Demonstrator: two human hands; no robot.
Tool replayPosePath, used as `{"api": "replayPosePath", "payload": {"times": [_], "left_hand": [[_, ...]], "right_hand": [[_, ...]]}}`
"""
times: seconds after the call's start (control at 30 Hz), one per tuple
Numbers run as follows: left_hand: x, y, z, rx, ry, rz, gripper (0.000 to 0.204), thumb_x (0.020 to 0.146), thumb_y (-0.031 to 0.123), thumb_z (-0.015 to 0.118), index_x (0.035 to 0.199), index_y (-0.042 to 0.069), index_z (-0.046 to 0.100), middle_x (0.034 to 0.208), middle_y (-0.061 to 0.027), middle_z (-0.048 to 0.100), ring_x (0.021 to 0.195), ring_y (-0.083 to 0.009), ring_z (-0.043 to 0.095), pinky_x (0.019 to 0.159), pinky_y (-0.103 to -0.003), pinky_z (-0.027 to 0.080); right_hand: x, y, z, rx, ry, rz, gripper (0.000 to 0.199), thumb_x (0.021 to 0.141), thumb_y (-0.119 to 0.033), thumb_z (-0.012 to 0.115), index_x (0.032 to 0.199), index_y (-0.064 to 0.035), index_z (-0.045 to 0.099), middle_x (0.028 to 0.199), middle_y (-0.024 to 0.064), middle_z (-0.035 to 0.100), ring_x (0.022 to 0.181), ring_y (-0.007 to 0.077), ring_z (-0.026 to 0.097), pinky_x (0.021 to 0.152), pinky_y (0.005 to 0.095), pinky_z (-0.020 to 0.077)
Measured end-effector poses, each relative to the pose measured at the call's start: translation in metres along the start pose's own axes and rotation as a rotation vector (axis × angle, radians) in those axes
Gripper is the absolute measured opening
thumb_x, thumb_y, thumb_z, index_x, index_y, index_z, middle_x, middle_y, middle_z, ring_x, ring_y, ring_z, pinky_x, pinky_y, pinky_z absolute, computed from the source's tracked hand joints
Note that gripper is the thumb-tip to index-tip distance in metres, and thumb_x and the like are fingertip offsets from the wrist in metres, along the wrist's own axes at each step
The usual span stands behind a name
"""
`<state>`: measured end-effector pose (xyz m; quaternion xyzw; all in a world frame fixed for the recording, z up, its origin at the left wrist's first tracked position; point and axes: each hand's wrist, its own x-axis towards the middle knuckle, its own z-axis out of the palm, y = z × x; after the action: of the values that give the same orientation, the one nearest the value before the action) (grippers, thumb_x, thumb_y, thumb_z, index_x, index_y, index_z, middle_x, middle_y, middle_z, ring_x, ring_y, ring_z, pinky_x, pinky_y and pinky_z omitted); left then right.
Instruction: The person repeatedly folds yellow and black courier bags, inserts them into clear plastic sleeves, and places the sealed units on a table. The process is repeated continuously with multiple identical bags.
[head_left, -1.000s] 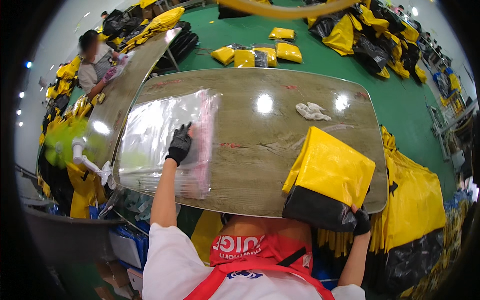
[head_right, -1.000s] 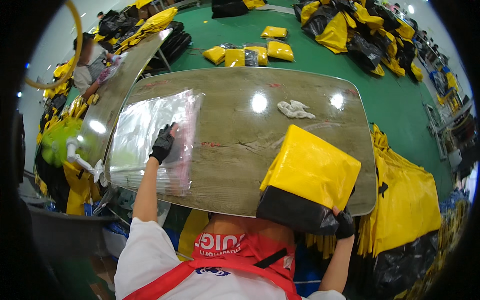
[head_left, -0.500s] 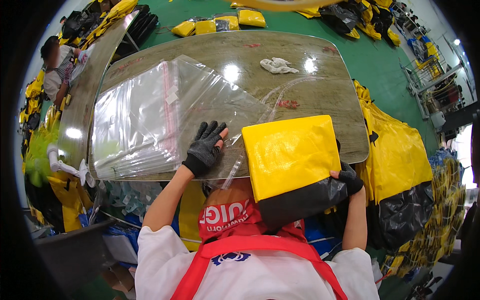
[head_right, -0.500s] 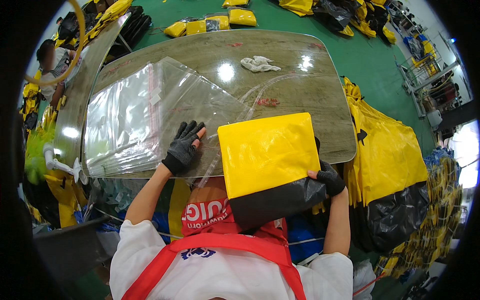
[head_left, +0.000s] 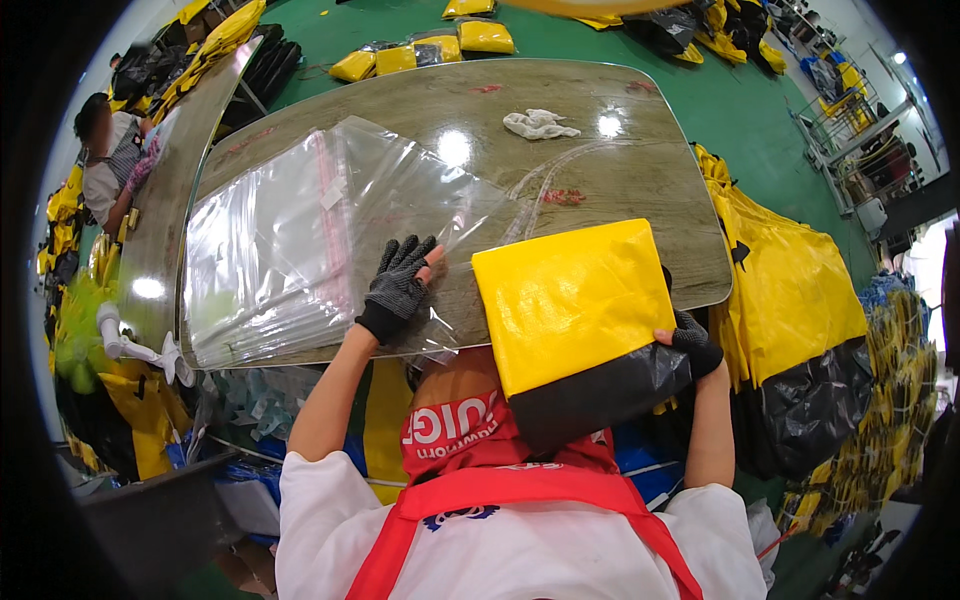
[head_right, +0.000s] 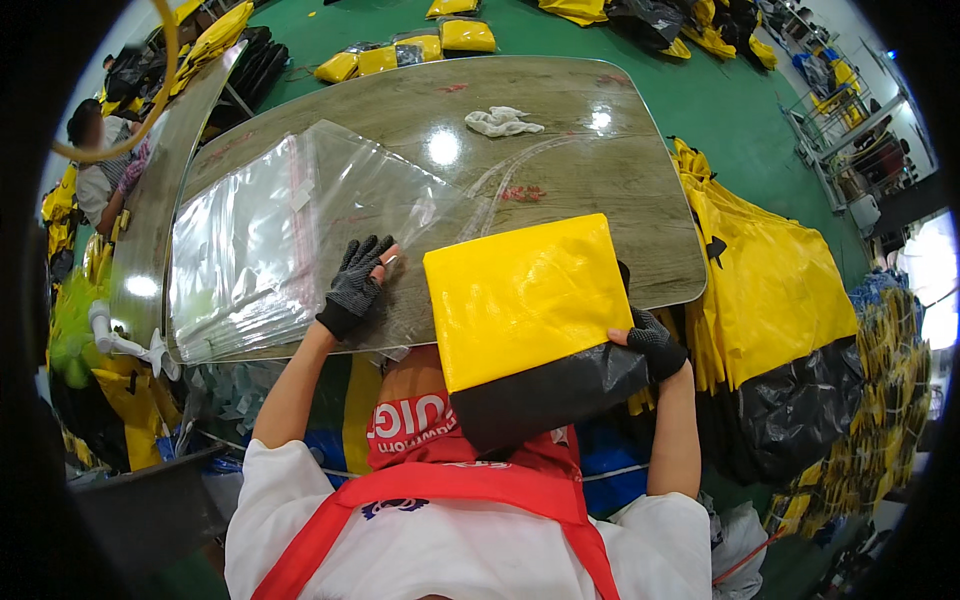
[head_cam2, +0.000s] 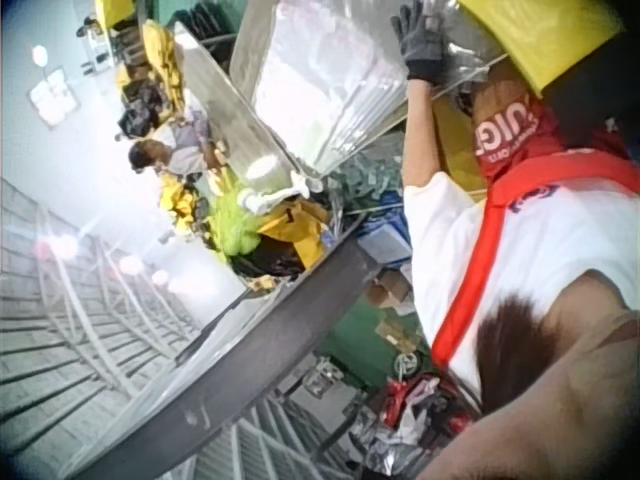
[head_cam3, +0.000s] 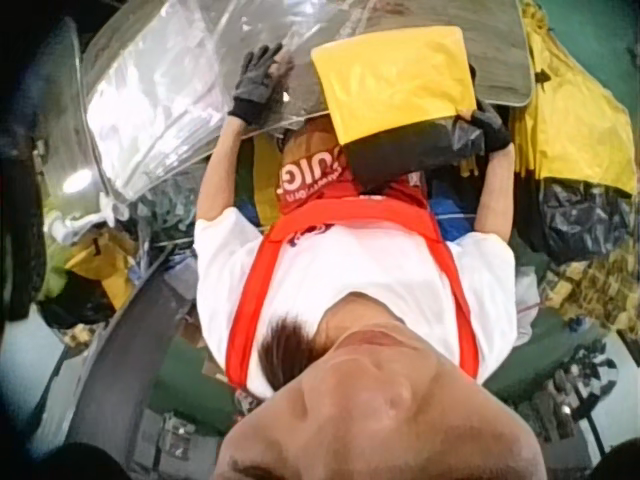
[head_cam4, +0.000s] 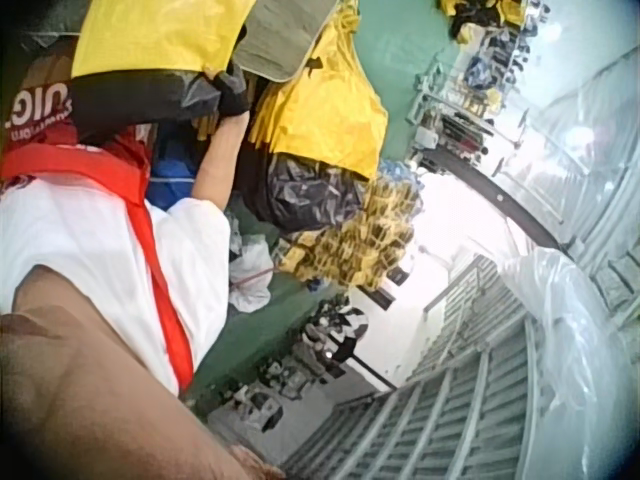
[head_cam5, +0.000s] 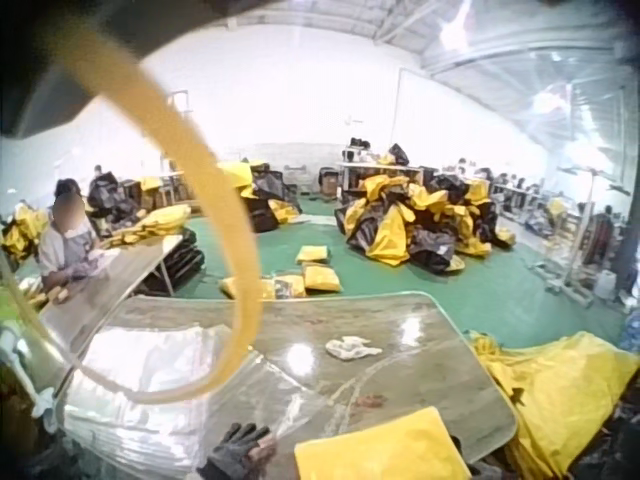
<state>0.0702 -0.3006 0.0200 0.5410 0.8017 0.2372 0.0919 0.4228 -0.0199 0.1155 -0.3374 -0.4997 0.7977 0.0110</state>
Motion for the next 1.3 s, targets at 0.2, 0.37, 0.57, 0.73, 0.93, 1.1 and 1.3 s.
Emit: {"api": "replayPosePath", "payload": {"times": [0.2,0.37,0.57,0.73,0.93,1.1,1.3], "left_hand": [[-0.007,0.036,-0.059,-0.166,-0.182,0.148,0.052,0.094,0.042,0.03,0.131,0.009,0.045,0.136,-0.0151,0.041,0.131,-0.0321,0.031,0.111,-0.043,0.012],[-0.043,0.068,-0.076,0.104,-0.133,0.274,0.045,0.082,0.023,0.058,0.124,0.011,0.05,0.131,-0.0119,0.047,0.125,-0.0354,0.038,0.108,-0.049,0.021],[-0.044,0.084,-0.081,0.151,-0.118,0.276,0.046,0.08,0.021,0.06,0.123,0.009,0.05,0.13,-0.0144,0.048,0.125,-0.0362,0.039,0.109,-0.05,0.02],[-0.048,0.087,-0.078,0.115,-0.074,0.173,0.053,0.077,0.019,0.064,0.125,0.006,0.047,0.13,-0.016,0.047,0.125,-0.0371,0.038,0.109,-0.049,0.02],[-0.048,0.086,-0.067,0.101,-0.071,0.189,0.051,0.077,0.018,0.064,0.124,0.007,0.048,0.131,-0.0168,0.046,0.126,-0.0385,0.036,0.11,-0.049,0.019],[-0.065,0.075,-0.04,-0.111,0.344,-0.063,0.062,0.08,0.013,0.06,0.135,0.001,0.034,0.141,-0.0225,0.03,0.133,-0.037,0.026,0.11,-0.044,0.017],[-0.089,0.028,-0.014,-1.067,0.413,-0.595,0.07,0.084,0.019,0.062,0.14,0.001,0.023,0.14,-0.0143,0.032,0.128,-0.0237,0.033,0.105,-0.034,0.025]], "right_hand": [[0.029,0.055,0.054,-0.074,-0.167,0.091,0.062,0.072,-0.02,0.074,0.124,0.0003,0.049,0.112,0.0099,0.06,0.1,0.0204,0.057,0.089,0.0299,0.0437],[0.073,0.064,0.067,-0.399,-0.057,-0.442,0.053,0.079,-0.021,0.07,0.121,0.0004,0.046,0.111,0.0114,0.059,0.1,0.0175,0.056,0.089,0.0319,0.044],[0.175,-0.017,0.108,-0.578,-0.371,-0.16,0.035,0.081,-0.034,0.065,0.089,0.0001,0.065,0.082,0.0061,0.065,0.079,0.0122,0.056,0.073,0.0268,0.0443],[0.162,-0.009,0.079,-0.474,-0.286,-0.329,0.023,0.085,-0.026,0.059,0.085,-0.0027,0.061,0.081,0.0002,0.057,0.078,0.0085,0.05,0.072,0.023,0.041],[0.097,0.004,0.076,-0.192,-0.292,-0.112,0.027,0.081,-0.022,0.067,0.098,-0.0011,0.061,0.089,0.0036,0.062,0.083,0.0087,0.056,0.075,0.0235,0.0446],[0.1,0.036,0.095,-0.249,0.017,-0.303,0.028,0.075,-0.022,0.074,0.087,0.0016,0.063,0.079,0.0066,0.066,0.072,0.0102,0.059,0.063,0.0267,0.0477],[0.075,0.074,0.111,-0.95,0.463,-0.632,0.033,0.086,-0.032,0.06,0.078,-0.0001,0.058,0.061,0.0132,0.057,0.053,0.0199,0.053,0.054,0.0317,0.0431]]}}
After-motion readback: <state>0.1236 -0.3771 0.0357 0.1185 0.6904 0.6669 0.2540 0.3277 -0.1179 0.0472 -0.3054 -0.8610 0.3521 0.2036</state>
